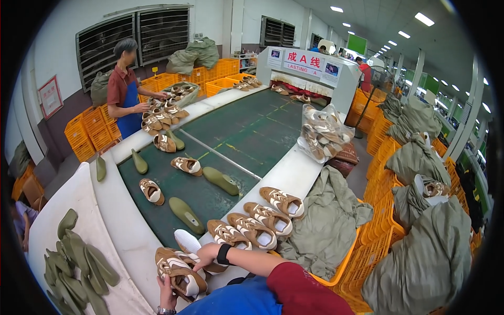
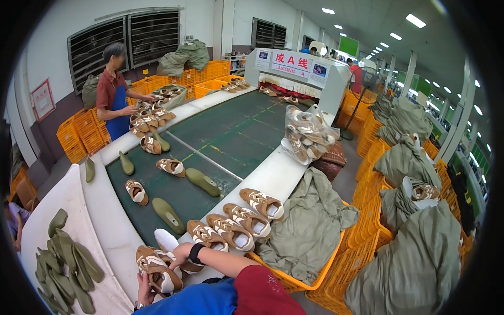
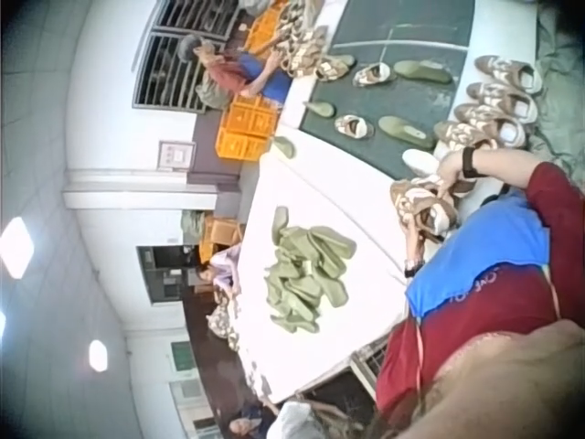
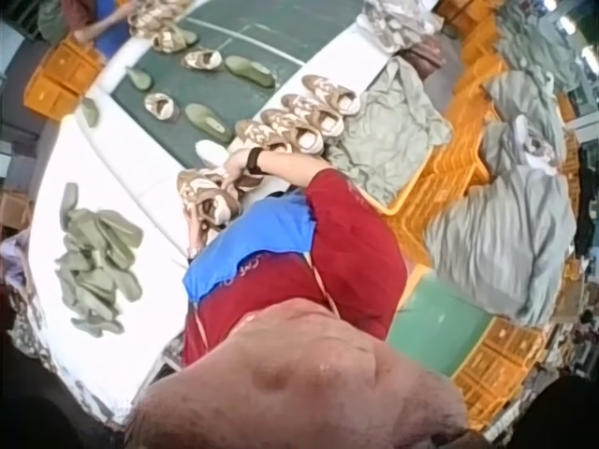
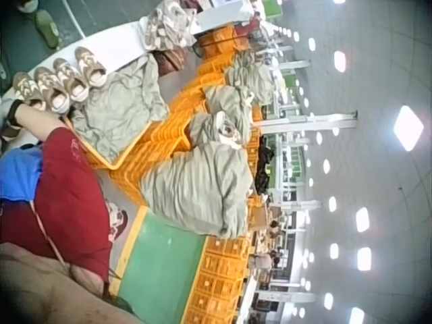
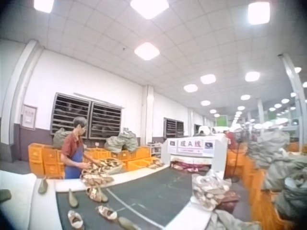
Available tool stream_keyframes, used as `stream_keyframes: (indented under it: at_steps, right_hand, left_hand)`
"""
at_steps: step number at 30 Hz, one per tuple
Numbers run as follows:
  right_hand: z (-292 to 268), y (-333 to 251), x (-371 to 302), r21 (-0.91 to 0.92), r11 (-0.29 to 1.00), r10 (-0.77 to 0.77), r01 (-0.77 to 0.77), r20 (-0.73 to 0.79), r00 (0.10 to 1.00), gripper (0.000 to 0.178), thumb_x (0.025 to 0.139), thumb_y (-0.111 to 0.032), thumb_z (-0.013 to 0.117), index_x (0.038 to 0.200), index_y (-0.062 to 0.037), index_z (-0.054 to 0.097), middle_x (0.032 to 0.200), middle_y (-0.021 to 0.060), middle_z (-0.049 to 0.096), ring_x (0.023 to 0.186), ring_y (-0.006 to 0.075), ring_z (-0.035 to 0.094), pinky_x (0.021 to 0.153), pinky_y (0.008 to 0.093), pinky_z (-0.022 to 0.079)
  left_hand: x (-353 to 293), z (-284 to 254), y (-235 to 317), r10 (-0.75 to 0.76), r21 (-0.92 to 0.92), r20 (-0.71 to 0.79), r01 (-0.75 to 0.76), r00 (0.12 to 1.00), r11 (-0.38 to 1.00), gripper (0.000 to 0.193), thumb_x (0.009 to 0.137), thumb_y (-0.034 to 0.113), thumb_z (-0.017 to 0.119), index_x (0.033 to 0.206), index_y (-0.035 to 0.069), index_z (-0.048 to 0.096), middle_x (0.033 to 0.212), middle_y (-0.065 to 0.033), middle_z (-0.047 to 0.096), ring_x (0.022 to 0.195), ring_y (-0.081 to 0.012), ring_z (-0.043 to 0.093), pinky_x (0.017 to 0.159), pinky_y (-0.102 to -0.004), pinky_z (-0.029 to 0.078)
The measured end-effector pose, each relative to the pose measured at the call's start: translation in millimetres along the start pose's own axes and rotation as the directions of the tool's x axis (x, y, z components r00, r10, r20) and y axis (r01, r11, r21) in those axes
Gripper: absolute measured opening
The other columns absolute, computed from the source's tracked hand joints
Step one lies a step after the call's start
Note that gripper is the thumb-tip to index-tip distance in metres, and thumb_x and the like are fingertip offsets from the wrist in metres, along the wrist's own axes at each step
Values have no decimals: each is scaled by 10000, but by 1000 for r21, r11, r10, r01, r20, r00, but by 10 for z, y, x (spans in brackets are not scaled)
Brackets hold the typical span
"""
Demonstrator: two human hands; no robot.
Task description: Inspecting and organizing finished shoes and shoe lasts on a production line conveyor belt.
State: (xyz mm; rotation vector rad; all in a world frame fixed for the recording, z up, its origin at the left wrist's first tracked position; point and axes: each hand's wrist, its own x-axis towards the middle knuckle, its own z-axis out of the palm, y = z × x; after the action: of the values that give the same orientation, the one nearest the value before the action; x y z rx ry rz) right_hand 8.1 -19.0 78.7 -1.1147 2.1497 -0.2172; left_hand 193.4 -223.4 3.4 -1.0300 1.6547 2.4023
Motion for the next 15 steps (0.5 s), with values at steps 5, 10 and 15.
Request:
stream_keyframes:
  at_steps: [5, 10, 15]
  right_hand:
    - [258, 120, 127, -83, 996, -22, 18, -54, 998, 642, 643, -592, 659, 955, -31, 643, 896, 167, 654, 859, 328, 627, 732, 418, 489]
    - [296, 102, 184, -104, 994, -21, 15, -54, 998, 611, 627, -510, 702, 1030, -65, 587, 920, 183, 637, 867, 329, 620, 744, 417, 490]
    - [341, 192, 187, -14, 992, -126, 125, -164, 978, 690, 621, -459, 733, 1094, -9, 510, 974, 238, 605, 917, 368, 591, 778, 418, 481]
  left_hand:
    - [-179, 51, 8, -11, -103, -149, -4, 989, 995, 942, 849, 393, 599, 1418, 195, -126, 1459, -126, 151, 1255, -320, 327, 905, -526, 399]
    - [-205, 61, -61, 76, -105, -131, -90, 988, 990, 983, 822, 242, 653, 1419, 177, -125, 1428, -152, 209, 1224, -299, 370, 942, -444, 397]
    - [-114, 105, -149, 260, -52, -26, -262, 965, 964, 970, 781, 71, 641, 1423, 133, -83, 1389, -151, 268, 1214, -273, 380, 985, -390, 368]
